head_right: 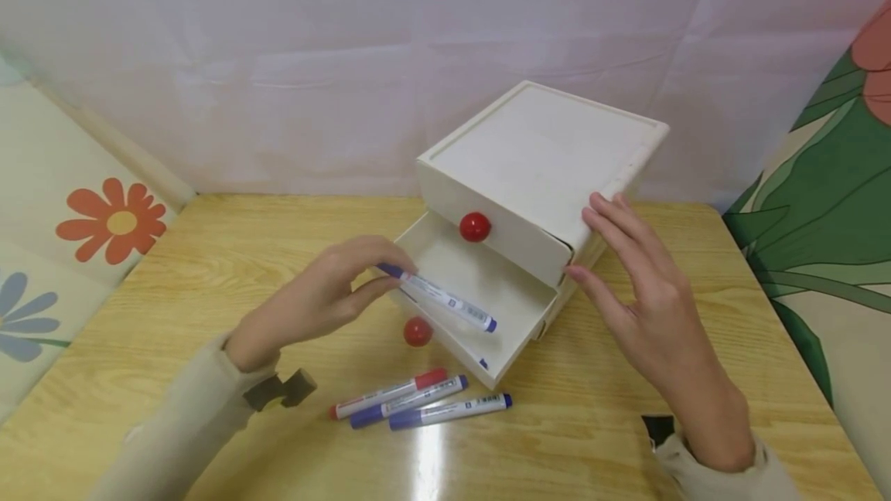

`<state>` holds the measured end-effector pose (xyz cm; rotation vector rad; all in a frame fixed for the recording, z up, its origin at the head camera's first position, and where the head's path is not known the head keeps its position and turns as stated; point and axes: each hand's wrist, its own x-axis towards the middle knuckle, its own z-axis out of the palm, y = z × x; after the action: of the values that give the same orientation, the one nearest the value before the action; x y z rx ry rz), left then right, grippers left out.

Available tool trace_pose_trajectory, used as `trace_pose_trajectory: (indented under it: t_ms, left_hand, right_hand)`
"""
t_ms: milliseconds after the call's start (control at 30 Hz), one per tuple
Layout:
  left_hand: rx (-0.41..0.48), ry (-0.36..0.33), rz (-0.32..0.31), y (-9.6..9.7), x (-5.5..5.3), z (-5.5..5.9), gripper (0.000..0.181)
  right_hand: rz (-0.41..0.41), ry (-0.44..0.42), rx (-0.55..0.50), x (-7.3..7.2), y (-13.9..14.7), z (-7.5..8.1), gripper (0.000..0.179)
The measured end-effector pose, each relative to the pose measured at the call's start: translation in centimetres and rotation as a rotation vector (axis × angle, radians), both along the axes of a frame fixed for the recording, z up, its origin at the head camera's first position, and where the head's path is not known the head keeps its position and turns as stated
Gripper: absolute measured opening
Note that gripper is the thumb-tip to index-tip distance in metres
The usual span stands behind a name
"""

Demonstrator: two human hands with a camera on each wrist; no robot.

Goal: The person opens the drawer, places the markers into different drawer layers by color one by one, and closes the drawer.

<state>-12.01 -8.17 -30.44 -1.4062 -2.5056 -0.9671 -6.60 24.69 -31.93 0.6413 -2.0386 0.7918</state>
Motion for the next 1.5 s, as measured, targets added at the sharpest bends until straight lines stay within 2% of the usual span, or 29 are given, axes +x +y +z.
trace_pose_trajectory:
  t_ms: [367,500,1000,1233,1500]
  left_hand:
    - [-0.161,-0.034,0.006,1.5,-0.2,0.7,0.020]
    - [-0.200,-0.036,0.004,1.9,-0.4,0.7,0.020]
    - [-0.274,-0.099,-0.023,2.5,-1.3,0.7,0.021]
    - [-0.283,-0.161,-0.060,2.6,-1.8,0.8,0.023]
    - [-0.293,-0.239,-0.049,2.4,-2.4,0.7,0.025]
  right_hand:
    - [0.001,0.011,-0.002,-0.1,-0.1,0.0,0.067]
    - [0.007,0.020,-0.007,-0.1,-0.1,0.0,0.067]
    - [0.007,0.019,-0.006,0.0,-0.2,0.1,0.067]
    - [0.004,0.019,-0.001,0.0,-0.1,-0.1,0.067]
    - [0.010,0.020,0.002,-0.1,-0.1,-0.1,0.067]
